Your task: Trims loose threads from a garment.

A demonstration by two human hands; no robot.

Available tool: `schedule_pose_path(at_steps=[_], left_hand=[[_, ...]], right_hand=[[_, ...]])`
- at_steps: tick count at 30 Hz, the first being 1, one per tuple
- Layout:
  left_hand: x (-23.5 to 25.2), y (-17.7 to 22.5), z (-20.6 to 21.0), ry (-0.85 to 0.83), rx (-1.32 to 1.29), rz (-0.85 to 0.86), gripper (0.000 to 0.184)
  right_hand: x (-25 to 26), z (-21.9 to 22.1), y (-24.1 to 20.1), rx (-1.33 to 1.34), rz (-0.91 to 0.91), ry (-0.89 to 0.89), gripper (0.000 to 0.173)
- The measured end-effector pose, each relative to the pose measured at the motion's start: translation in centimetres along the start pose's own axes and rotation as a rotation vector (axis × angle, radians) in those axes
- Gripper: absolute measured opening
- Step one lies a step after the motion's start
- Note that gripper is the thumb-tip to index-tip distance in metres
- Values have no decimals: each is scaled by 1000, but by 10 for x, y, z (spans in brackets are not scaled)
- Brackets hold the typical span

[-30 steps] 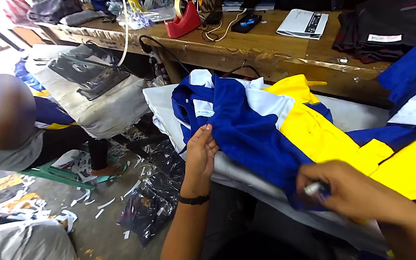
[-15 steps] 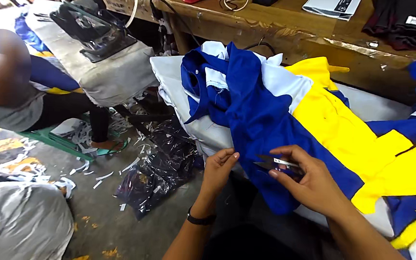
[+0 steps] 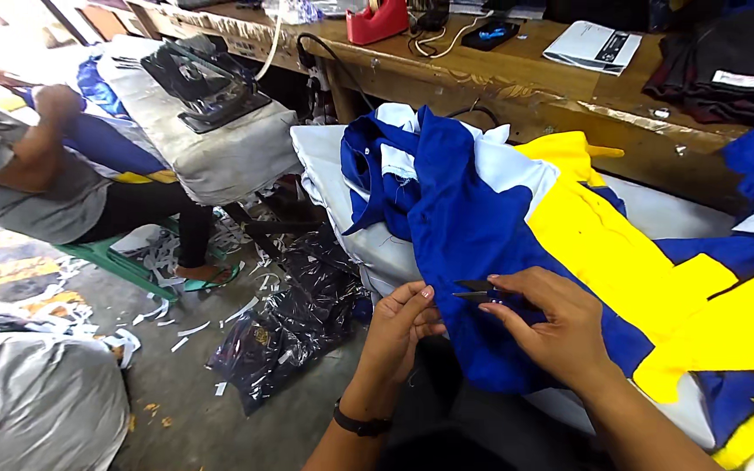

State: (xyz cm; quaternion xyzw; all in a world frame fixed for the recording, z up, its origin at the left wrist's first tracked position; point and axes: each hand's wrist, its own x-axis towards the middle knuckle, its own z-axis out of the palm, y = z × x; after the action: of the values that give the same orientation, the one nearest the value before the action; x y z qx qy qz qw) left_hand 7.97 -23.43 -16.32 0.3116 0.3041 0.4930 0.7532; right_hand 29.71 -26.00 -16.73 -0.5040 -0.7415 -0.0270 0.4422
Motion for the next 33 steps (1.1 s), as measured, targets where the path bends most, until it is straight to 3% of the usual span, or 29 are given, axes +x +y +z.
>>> schedule_pose_path(at_steps=[15,21,28,33], left_hand=[[2,-1,-3,-52,106,54,20],[-1,-5,-2,-41,183,168,14],[-2,-14,-1,-39,300,312,20],[-2,-15,-1,-61,332,337,23]], right_hand=[[7,0,3,146,-15,-38,26],[1,2,-8,127,79,26,30],[-4,10,-14,33,70,94,28],[-6,13,-13,108,98,105,28]])
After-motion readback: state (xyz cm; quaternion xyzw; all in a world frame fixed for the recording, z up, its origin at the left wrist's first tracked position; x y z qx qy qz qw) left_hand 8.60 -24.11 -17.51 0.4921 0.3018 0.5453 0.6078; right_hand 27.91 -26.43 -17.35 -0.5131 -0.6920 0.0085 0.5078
